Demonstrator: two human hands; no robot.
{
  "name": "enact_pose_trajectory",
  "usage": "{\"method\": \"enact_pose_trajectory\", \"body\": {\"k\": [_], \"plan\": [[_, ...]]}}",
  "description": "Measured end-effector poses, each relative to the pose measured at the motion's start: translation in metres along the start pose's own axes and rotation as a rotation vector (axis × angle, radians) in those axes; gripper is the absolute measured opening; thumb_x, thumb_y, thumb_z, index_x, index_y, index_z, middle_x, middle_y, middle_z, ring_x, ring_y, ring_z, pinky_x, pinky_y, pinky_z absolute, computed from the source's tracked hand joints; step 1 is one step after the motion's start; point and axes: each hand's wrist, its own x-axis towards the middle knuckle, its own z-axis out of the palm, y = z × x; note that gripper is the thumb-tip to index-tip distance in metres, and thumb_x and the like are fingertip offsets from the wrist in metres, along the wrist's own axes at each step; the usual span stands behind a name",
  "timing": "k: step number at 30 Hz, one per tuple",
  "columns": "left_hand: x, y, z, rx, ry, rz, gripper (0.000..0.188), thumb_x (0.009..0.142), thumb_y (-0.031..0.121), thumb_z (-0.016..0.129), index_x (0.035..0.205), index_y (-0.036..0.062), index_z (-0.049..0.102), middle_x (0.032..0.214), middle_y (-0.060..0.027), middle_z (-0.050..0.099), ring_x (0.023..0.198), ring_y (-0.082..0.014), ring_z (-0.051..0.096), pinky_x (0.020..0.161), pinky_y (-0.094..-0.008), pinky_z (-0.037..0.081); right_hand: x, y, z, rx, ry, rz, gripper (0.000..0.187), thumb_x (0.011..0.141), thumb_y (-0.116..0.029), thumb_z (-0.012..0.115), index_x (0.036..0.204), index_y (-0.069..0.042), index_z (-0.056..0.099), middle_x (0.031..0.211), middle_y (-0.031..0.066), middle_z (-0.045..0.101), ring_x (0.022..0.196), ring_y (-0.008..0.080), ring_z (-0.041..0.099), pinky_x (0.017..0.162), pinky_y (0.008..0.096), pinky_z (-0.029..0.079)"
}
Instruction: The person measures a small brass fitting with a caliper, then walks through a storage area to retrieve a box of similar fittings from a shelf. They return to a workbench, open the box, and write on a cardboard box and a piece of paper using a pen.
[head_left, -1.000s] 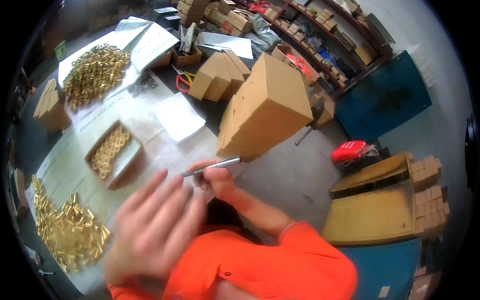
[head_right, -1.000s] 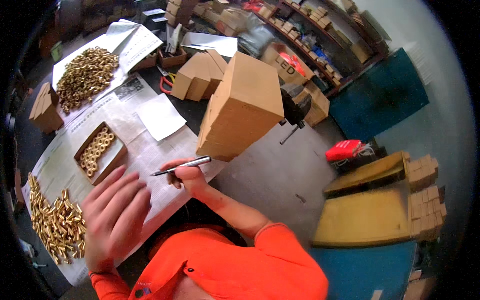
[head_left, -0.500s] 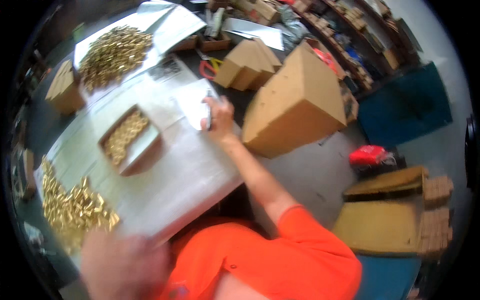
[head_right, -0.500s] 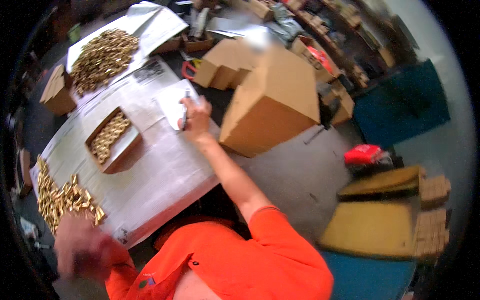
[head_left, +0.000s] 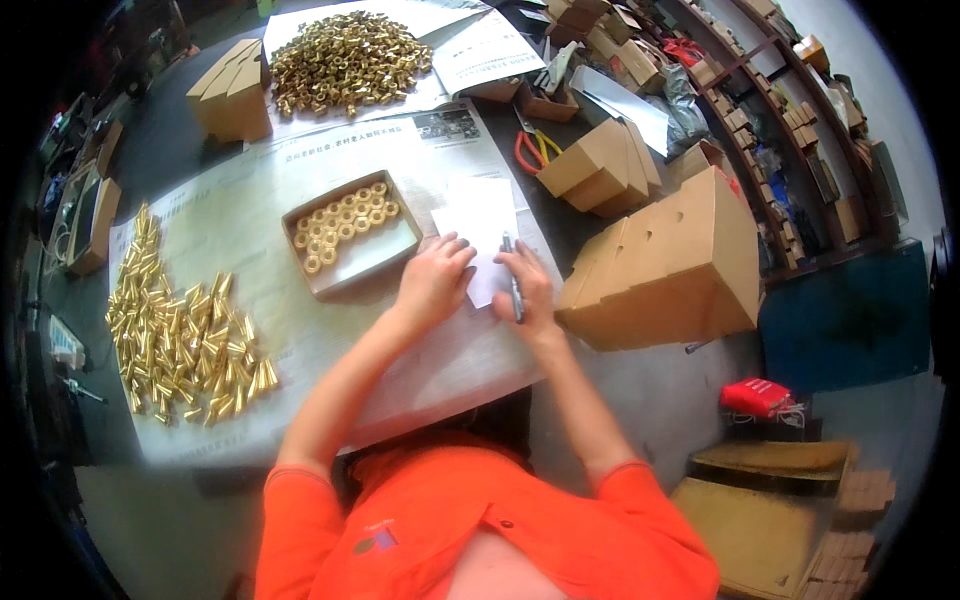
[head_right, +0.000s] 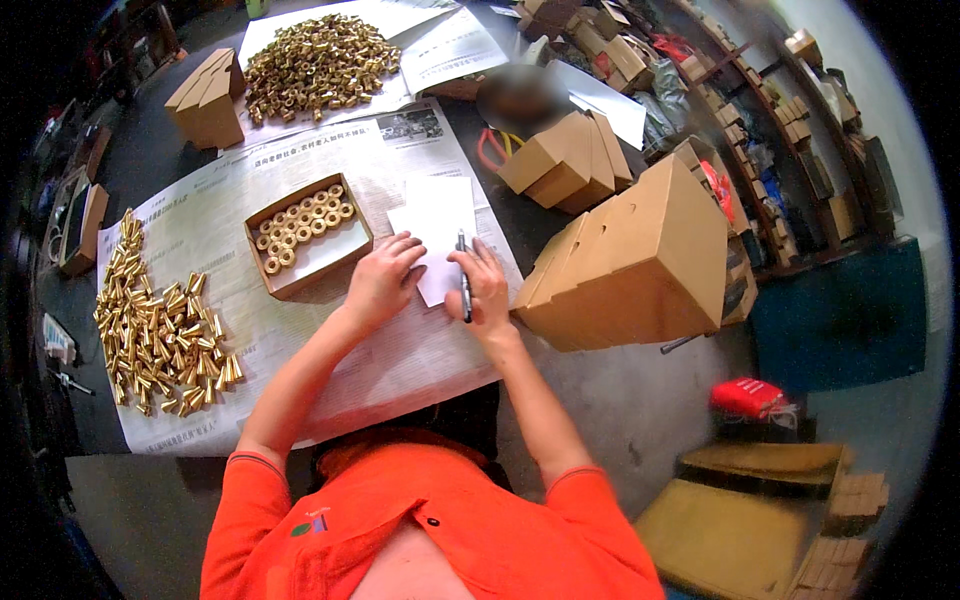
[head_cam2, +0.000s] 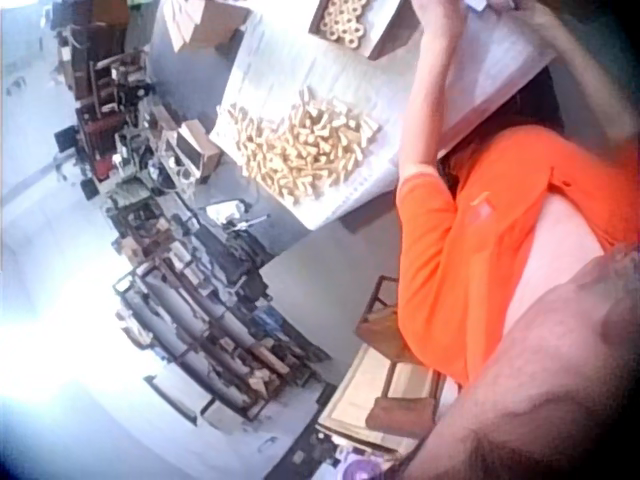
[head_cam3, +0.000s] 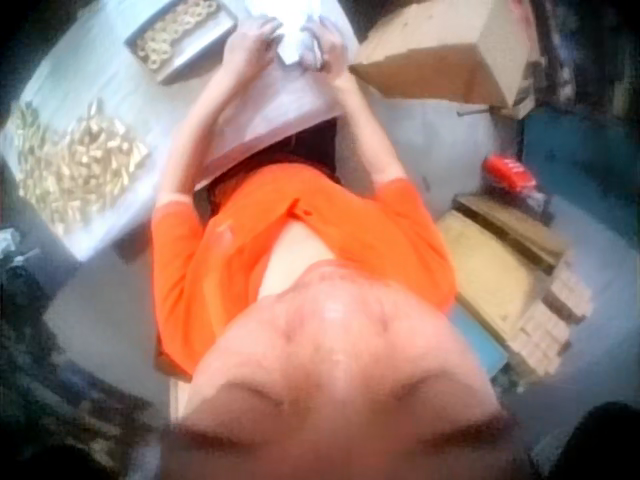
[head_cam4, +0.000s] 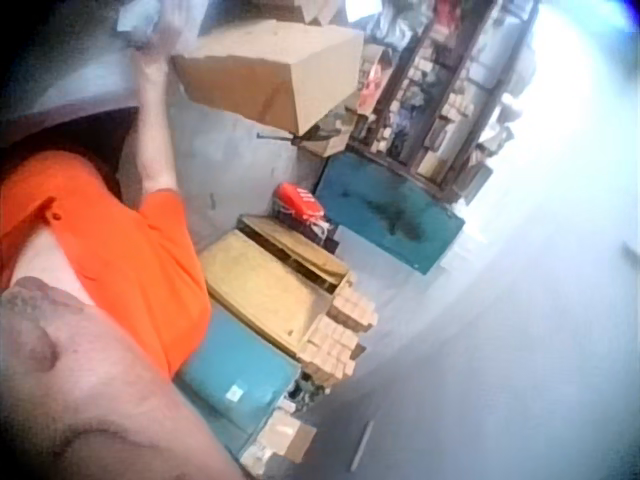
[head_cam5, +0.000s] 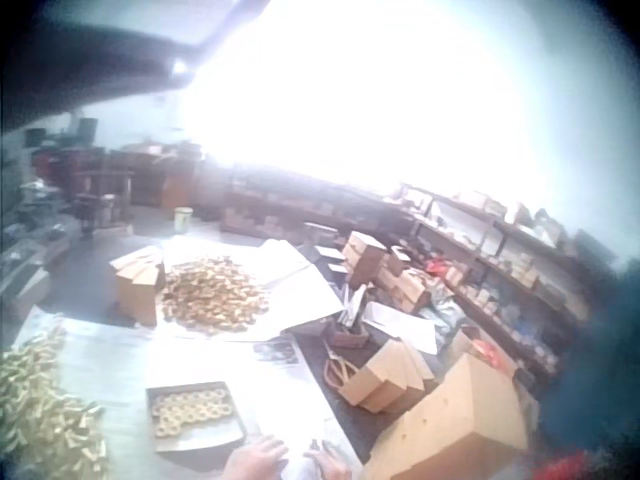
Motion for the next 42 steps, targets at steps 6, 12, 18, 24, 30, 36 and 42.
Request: {"method": "enact_pose_trajectory", "body": {"k": [6,12,18,24,30,36,42], "plan": [[-0.004,0.004,0.021,0.089,-0.098,0.055,0.028,0.075,0.016,0.06,0.101,0.0038,0.058,0.113,-0.0143,0.054,0.115,-0.0322,0.045,0.098,-0.043,0.035,0.02,-0.015,-0.022,0.398,0.216,0.169,0.017,0.062,0.001,0.049,0.074,0.001,0.061,0.072,0.0102,0.061,0.065,0.0184,0.059,0.06,0.0279,0.047],[-0.008,-0.003,0.024,0.107,-0.132,0.079,0.028,0.076,0.017,0.059,0.101,0.0032,0.058,0.115,-0.0139,0.053,0.117,-0.0312,0.044,0.101,-0.045,0.031,0.059,-0.004,-0.003,0.614,0.162,0.321,0.021,0.069,-0.005,0.042,0.069,0.003,0.061,0.06,0.0061,0.056,0.049,0.0087,0.048,0.047,0.0192,0.035],[-0.01,-0.012,0.032,0.009,-0.093,0.076,0.025,0.077,0.014,0.057,0.099,0.0018,0.059,0.116,-0.0128,0.054,0.117,-0.029,0.044,0.103,-0.0455,0.029,0.055,0.018,0.037,0.724,0.221,0.375,0.013,0.068,-0.003,0.047,0.065,0.002,0.059,0.063,0.0032,0.057,0.054,0.0103,0.051,0.052,0.0214,0.04],[-0.009,-0.009,0.026,0.015,-0.097,0.033,0.025,0.077,0.012,0.057,0.099,0.0008,0.059,0.115,-0.0128,0.054,0.117,-0.0286,0.044,0.104,-0.0455,0.027,0.054,0.027,0.049,0.427,0.137,0.259,0.005,0.065,-0.005,0.053,0.063,-0.001,0.057,0.059,0.0069,0.054,0.055,0.0109,0.05,0.055,0.0239,0.041],[-0.009,-0.005,0.025,0.063,-0.094,0.026,0.024,0.076,0.011,0.056,0.097,0.001,0.059,0.114,-0.0126,0.055,0.117,-0.0287,0.045,0.103,-0.0453,0.028,0.052,0.022,0.048,0.457,0.16,0.31,0.006,0.064,-0.002,0.051,0.064,0.0,0.057,0.06,0.0078,0.056,0.056,0.0118,0.052,0.056,0.0245,0.042],[-0.008,-0.006,0.023,0.086,-0.093,0.024,0.022,0.075,0.01,0.055,0.095,0.0017,0.06,0.113,-0.0122,0.056,0.116,-0.0287,0.047,0.102,-0.045,0.029,0.05,0.023,0.042,0.457,0.089,0.29,0.008,0.064,0.0,0.049,0.064,0.001,0.058,0.059,0.0089,0.056,0.055,0.0123,0.053,0.055,0.0254,0.042],[-0.007,-0.007,0.025,0.053,-0.049,0.008,0.019,0.076,0.009,0.055,0.092,0.0014,0.061,0.112,-0.0103,0.058,0.114,-0.0268,0.048,0.101,-0.0435,0.031,0.048,0.032,0.03,0.475,0.098,0.325,0.011,0.066,-0.003,0.047,0.06,0.001,0.055,0.055,0.0011,0.049,0.054,0.0072,0.044,0.05,0.0228,0.035]]}}
